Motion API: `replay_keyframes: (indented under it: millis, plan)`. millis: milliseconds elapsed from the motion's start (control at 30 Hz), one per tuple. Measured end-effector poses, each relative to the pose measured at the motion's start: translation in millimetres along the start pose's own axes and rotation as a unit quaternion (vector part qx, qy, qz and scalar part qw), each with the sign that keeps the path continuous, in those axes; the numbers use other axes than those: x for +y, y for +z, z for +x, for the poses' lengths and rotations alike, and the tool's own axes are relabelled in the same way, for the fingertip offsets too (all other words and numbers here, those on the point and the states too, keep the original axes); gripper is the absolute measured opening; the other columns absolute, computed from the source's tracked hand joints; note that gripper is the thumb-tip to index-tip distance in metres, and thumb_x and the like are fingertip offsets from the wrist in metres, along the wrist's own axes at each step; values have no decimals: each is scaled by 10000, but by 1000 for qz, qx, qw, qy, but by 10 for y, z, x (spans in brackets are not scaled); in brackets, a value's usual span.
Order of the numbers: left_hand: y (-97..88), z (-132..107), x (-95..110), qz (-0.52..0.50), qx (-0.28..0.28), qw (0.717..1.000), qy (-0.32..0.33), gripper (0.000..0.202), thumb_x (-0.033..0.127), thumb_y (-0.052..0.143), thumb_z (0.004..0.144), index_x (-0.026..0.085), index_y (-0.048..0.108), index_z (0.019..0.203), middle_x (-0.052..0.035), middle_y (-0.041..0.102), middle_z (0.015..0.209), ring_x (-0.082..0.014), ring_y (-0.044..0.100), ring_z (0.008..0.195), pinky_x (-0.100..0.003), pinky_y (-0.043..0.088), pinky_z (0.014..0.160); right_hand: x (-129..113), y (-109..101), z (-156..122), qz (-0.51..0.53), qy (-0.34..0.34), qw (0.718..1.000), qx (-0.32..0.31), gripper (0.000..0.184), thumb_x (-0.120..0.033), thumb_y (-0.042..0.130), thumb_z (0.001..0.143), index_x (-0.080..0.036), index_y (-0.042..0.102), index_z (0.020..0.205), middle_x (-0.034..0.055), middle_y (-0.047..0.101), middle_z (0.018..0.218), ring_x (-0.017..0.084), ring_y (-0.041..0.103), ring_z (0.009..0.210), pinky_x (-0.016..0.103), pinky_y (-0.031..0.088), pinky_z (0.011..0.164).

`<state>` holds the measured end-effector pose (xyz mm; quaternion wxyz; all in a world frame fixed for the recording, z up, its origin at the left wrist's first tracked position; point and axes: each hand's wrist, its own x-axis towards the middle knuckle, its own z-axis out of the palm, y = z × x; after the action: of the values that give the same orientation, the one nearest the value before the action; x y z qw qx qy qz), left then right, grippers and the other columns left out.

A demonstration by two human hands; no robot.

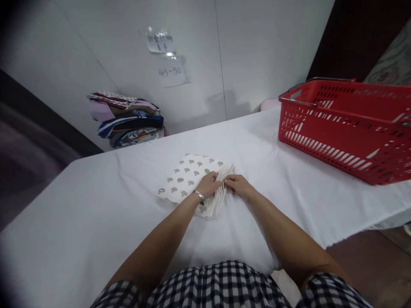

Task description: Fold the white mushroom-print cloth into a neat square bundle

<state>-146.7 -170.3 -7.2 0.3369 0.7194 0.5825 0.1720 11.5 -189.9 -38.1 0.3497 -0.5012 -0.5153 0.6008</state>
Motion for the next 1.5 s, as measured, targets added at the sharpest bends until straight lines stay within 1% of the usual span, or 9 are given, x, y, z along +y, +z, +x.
replay_keyframes:
  millis: [167, 300, 400, 633, 833, 1033, 1133, 1300, 1500]
  plan:
    - [-1, -12, 1, -4, -4, 1000, -4, 95, 275, 530, 694, 195, 493, 732, 55, 503, 590, -107, 481, 555, -214, 369, 527, -9, 25, 8, 29, 14, 999, 20, 181, -334, 561, 675, -189, 475, 611, -70, 439, 394, 51, 334, 330, 183, 195, 336]
    - [16, -63, 70, 57, 33, 998, -4, 93, 265, 531, 693, 205, 484, 746, 31, 551, 667, -131, 519, 647, -228, 387, 590, -47, 31, -3, 41, 28, 998, 30, 163, -304, 548, 658, -197, 438, 604, -63, 469, 425, 52, 351, 333, 185, 169, 328]
    - [56, -94, 116, 104, 38, 994, 4, 124, 270, 519, 705, 211, 475, 805, 6, 588, 732, -160, 553, 705, -247, 401, 619, -62, 33, -12, 40, 31, 998, 30, 171, -291, 546, 646, -197, 422, 575, -62, 454, 410, 55, 353, 329, 191, 166, 327]
    - [125, -126, 158, 188, 19, 982, 17, 225, 337, 469, 750, 199, 447, 926, -70, 629, 847, -245, 601, 807, -313, 426, 650, -81, 47, -43, 44, 15, 998, 35, 169, -309, 537, 657, -190, 448, 577, -63, 429, 380, 53, 330, 325, 199, 173, 344]
    - [154, -181, 201, 223, -12, 975, 17, 386, 453, 494, 739, 196, 406, 1014, -75, 632, 903, -258, 611, 844, -329, 447, 677, -30, -6, -31, 43, 11, 999, 30, 153, -294, 550, 646, -187, 466, 575, -62, 443, 387, 56, 332, 320, 205, 158, 339]
    - [220, -199, 272, 269, -6, 963, 13, 334, 313, 494, 740, 177, 407, 1032, -92, 625, 934, -255, 610, 884, -335, 452, 715, 0, -44, -19, 41, 20, 998, 34, 149, -283, 562, 640, -187, 469, 573, -68, 440, 398, 49, 302, 318, 207, 146, 340]
    - [233, -211, 290, 271, -2, 962, 17, 311, 281, 482, 753, 172, 412, 1035, -97, 621, 931, -248, 609, 887, -332, 453, 722, -25, -26, -26, 45, 19, 998, 40, 218, -356, 552, 694, -185, 469, 585, -55, 451, 394, 50, 296, 320, 206, 149, 341]
    - [244, -243, 309, 267, 2, 963, 38, 344, 266, 473, 771, 162, 411, 1093, -105, 607, 962, -244, 603, 891, -344, 456, 744, -56, 18, -8, 63, -1, 994, 85, 340, -500, 567, 715, -185, 463, 641, -42, 494, 457, 53, 345, 348, 198, 190, 348]
    - [266, -269, 315, 274, -6, 961, 44, 332, 243, 457, 786, 138, 416, 1099, -118, 589, 987, -234, 591, 893, -339, 459, 747, -50, 18, 105, 96, -20, 986, 136, 314, -464, 615, 684, -181, 483, 717, -66, 456, 463, 47, 353, 358, 198, 203, 359]
